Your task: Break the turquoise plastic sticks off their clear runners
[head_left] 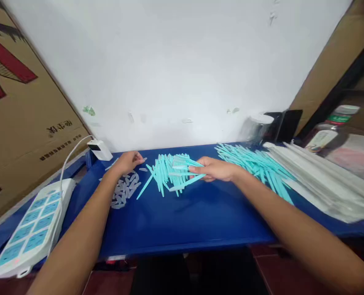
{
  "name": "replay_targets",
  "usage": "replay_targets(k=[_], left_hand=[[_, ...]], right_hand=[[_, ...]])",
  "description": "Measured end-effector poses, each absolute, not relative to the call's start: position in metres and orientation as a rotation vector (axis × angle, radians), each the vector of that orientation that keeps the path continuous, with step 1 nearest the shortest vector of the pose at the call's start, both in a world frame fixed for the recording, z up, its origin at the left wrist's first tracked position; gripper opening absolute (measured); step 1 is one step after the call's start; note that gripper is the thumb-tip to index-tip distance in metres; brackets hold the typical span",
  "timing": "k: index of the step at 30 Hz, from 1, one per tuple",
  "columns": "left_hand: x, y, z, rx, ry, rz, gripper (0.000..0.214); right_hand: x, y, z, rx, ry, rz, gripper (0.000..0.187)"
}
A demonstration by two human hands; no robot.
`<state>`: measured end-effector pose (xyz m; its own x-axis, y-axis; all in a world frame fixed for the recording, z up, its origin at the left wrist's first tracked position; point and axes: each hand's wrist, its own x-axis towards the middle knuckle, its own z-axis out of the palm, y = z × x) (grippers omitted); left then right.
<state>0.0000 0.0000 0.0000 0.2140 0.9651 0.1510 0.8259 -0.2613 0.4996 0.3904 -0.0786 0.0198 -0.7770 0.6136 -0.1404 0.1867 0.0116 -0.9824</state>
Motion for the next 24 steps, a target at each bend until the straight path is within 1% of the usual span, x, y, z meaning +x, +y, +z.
replay_targets(k=[5,10,15,24], left_hand=[[0.047,-0.028,0.028,2.068,1.296,0.977,0.049],[0.088,-0.065,0.04,1.899,1.037,1.051,0.038],[0.098,-0.076,0.04,1.928,1.007,1.009,0.032],[0.097,-0.076,0.043,1.951,1.008,1.076,0.027]], right_hand=[[0.391,-0.079,0.018,-0.868,-1.986,1.887,0.051],[0.391,-0.078,0.017,-0.829,-1.993,1.968,0.052],[0.392,-0.078,0.019,-0.829,-1.962,1.989,0.048],[0.393,-0.078,0.018,-0.863,-1.95,1.985,0.049]])
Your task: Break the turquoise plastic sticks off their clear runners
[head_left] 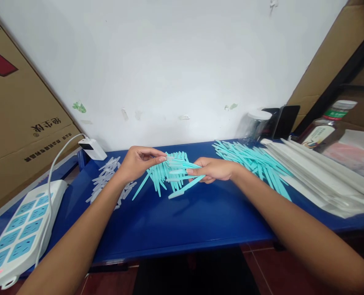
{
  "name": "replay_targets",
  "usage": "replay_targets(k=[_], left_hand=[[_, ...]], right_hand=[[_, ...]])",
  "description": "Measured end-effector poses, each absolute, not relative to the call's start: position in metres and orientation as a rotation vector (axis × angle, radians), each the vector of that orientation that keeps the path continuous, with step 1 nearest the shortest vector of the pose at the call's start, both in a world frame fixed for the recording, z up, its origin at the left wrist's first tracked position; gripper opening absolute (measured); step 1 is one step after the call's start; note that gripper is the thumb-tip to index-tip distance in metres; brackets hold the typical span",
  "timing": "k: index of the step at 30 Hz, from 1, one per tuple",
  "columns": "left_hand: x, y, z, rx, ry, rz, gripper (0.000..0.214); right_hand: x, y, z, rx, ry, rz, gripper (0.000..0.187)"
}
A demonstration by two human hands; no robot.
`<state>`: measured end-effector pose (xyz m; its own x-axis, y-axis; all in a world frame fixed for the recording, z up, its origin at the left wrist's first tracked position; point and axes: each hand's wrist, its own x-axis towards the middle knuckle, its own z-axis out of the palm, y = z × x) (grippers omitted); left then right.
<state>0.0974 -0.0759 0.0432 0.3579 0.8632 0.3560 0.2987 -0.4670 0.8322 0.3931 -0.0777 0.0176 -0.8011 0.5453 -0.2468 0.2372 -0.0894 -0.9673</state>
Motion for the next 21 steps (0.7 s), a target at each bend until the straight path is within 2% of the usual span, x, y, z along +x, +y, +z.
replay_targets(k=[15,21], left_hand=[[0.115,-0.092,0.037,2.152,0.829,1.104,0.01],[0.119,-0.096,0.038,2.085,0.868,1.107,0.016]], right_hand=[[0.381,-0.087,0.016,-0.829,-1.983,2.043,0.051],[0.381,-0.088,0.017,-0.804,-1.998,2.026,0.05]])
